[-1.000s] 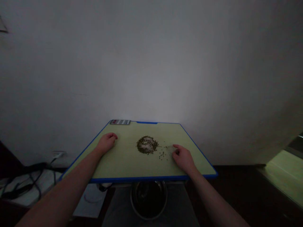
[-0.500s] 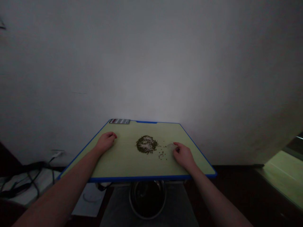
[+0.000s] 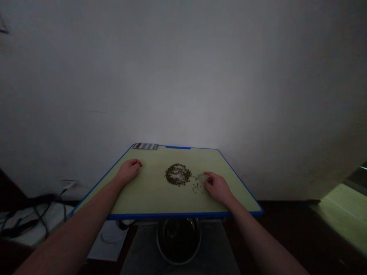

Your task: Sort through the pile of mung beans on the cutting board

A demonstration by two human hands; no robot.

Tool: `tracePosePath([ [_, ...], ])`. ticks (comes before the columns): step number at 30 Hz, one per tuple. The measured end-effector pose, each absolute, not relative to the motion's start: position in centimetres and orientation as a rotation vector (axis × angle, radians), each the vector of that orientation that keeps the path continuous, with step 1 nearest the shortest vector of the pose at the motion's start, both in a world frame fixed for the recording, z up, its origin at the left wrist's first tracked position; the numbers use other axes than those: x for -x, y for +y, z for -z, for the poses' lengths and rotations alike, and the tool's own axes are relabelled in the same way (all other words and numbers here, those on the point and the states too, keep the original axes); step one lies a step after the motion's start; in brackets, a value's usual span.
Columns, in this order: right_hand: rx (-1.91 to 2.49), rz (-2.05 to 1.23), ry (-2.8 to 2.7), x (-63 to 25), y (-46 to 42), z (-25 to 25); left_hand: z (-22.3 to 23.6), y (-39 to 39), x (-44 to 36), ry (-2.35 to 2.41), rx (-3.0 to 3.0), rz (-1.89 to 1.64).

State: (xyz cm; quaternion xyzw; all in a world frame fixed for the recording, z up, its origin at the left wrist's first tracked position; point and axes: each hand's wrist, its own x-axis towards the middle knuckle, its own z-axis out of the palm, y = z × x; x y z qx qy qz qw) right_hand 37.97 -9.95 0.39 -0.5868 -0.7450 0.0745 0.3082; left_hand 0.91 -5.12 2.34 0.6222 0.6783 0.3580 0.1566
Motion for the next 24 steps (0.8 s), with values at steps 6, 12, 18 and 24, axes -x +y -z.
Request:
tracePosePath([
  [6,1.671,-0.09,-1.847,-38.6,-7.1,-1.9,-2.1,-4.9,-0.7,1.91,-1.786,-1.036],
  [12,1.809,-0.13,-1.847,-38.2,-4.4,-2.1,-2.1,-4.9,-0.8,1.918,-1.762,-1.034],
  [18,1.74,-0.166,-1.936,-37.2,-5.7,-1.6,-2.2,-4.9,-0.7,1.93,-1.801,-1.016],
  [24,1.619,-0.314,-1.99,-37.3,-7.5,-2.0,-2.3,-4.9,-0.7,1.919,-1.797,-1.011],
])
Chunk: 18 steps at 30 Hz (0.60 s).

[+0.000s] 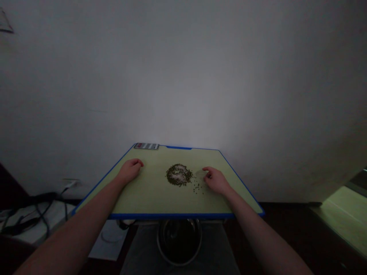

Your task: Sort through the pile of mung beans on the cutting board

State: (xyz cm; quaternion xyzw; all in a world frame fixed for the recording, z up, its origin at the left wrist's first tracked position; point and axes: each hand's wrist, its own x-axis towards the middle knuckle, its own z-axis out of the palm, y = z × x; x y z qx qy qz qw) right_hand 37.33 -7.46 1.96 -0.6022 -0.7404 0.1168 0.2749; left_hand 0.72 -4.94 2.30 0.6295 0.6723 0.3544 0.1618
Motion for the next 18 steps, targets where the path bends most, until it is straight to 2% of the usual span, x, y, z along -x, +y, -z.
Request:
tracePosePath([
  [10,1.574,-0.329,-1.987,-38.9,-11.0,-1.5,-2.5,-4.9,-0.8,1.941,-1.799,-1.001],
  [18,1.567,-0.316,-1.963,-37.7,-10.6,-1.2,-2.8,-5.3,-1.0,1.949,-1.793,-1.01],
])
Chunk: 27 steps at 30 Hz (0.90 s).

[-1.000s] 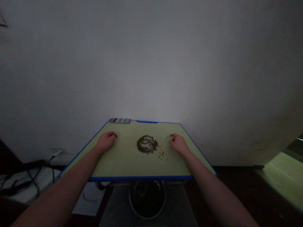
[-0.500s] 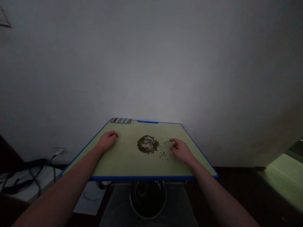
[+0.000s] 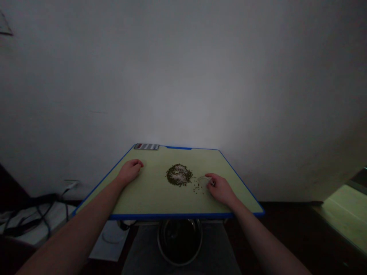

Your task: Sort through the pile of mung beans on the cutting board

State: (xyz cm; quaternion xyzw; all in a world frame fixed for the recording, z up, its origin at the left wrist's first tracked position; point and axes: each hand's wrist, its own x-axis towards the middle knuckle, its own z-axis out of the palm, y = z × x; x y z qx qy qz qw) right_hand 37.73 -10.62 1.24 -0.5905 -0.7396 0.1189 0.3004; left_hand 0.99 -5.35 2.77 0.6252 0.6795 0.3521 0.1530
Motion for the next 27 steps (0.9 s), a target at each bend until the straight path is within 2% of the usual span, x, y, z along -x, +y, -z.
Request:
tracePosePath([
  [11,1.711,-0.15,-1.847,-39.3,-9.5,-1.2,-2.7,-5.4,-1.1,1.925,-1.758,-1.027],
  [27,1.583,-0.234,-1.968,-37.8,-9.2,-1.1,-2.6,-5.3,-1.1,1.886,-1.749,-1.018],
])
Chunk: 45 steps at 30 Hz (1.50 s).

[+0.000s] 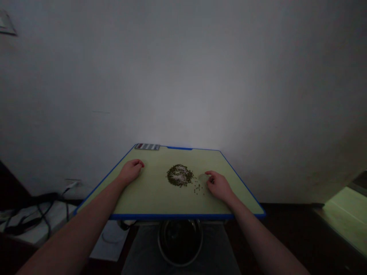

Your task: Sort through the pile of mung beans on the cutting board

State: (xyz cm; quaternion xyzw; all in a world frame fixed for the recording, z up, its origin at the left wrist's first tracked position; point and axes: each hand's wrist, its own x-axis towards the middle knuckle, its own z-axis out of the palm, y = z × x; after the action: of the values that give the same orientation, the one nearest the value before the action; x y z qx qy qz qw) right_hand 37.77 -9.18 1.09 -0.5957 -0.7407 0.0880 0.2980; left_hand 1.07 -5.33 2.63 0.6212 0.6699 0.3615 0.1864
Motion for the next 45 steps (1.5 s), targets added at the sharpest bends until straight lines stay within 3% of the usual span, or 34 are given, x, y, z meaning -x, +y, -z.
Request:
tracePosePath([
  [26,1.752,-0.125,-1.838,-38.4,-8.3,-1.0,-2.1,-4.9,-0.8,1.918,-1.754,-1.023],
  [45,1.641,-0.181,-2.068,-35.2,-5.2,-1.9,-2.3,-5.0,-0.8,1.906,-1.771,-1.028],
])
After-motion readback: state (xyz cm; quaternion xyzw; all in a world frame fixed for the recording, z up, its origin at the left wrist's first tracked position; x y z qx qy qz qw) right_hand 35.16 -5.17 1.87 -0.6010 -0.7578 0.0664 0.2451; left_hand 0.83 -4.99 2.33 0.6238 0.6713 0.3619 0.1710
